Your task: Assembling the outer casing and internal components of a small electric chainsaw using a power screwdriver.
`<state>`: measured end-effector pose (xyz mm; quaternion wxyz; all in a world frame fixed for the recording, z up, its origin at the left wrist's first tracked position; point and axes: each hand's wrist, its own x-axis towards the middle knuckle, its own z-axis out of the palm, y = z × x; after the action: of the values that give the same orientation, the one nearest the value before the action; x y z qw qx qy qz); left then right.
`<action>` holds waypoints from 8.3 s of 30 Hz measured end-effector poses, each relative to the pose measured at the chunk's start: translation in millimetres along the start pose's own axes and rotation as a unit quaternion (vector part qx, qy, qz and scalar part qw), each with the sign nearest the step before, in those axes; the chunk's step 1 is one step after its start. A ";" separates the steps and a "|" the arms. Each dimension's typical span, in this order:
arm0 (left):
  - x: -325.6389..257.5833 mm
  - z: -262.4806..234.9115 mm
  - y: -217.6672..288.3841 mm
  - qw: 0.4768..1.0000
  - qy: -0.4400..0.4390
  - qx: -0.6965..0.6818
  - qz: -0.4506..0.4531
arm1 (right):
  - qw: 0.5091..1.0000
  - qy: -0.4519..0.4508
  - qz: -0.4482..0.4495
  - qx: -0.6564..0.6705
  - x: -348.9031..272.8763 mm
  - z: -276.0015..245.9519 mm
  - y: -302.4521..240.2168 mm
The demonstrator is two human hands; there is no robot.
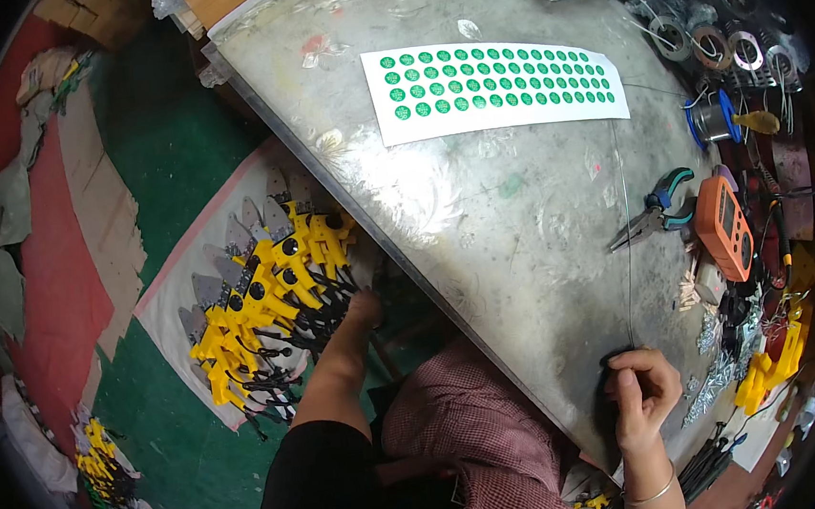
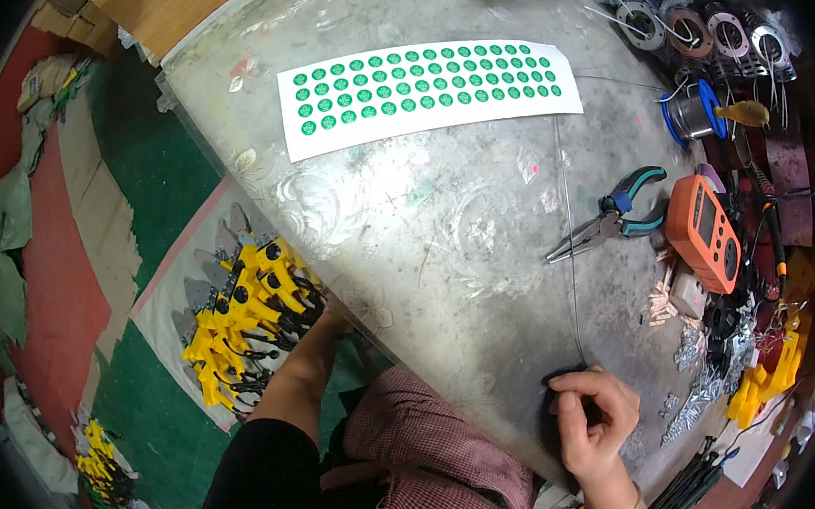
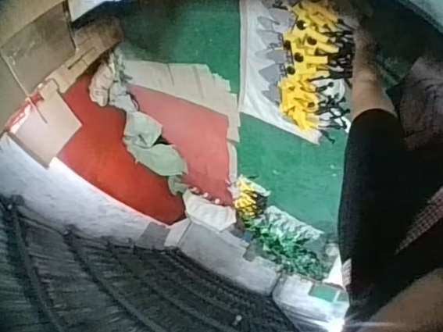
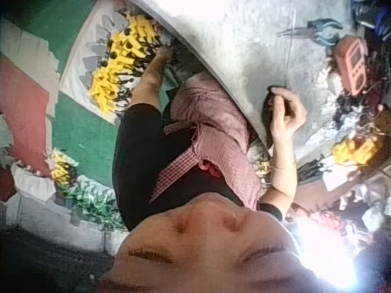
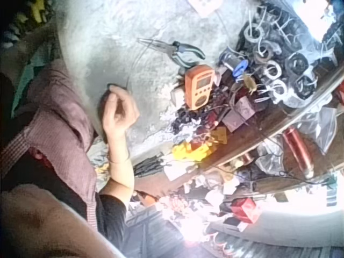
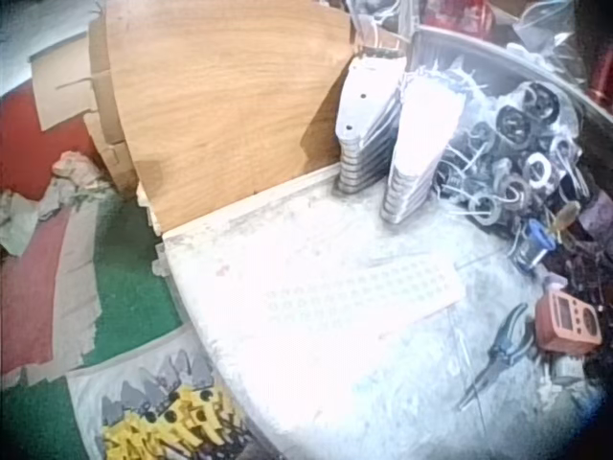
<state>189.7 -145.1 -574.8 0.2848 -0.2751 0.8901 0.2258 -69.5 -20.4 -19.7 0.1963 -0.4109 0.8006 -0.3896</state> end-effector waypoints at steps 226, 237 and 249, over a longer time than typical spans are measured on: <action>-263.5 -448.5 372.3 0.607 -0.124 -0.723 0.306 | 0.905 0.173 0.082 -0.380 -144.7 -240.0 166.7; -271.1 -449.7 379.8 0.650 -0.085 -0.696 0.294 | 0.932 0.155 0.034 -0.325 -151.2 -257.5 140.2; -291.8 -451.8 383.1 0.652 -0.067 -0.719 0.231 | 0.970 0.159 -0.035 -0.181 -113.3 -246.8 110.4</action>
<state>-19.8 -6.1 35.8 -0.0046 -0.1636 0.4624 0.8715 -215.5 225.2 45.9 -0.0249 -0.4006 0.8637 -0.3049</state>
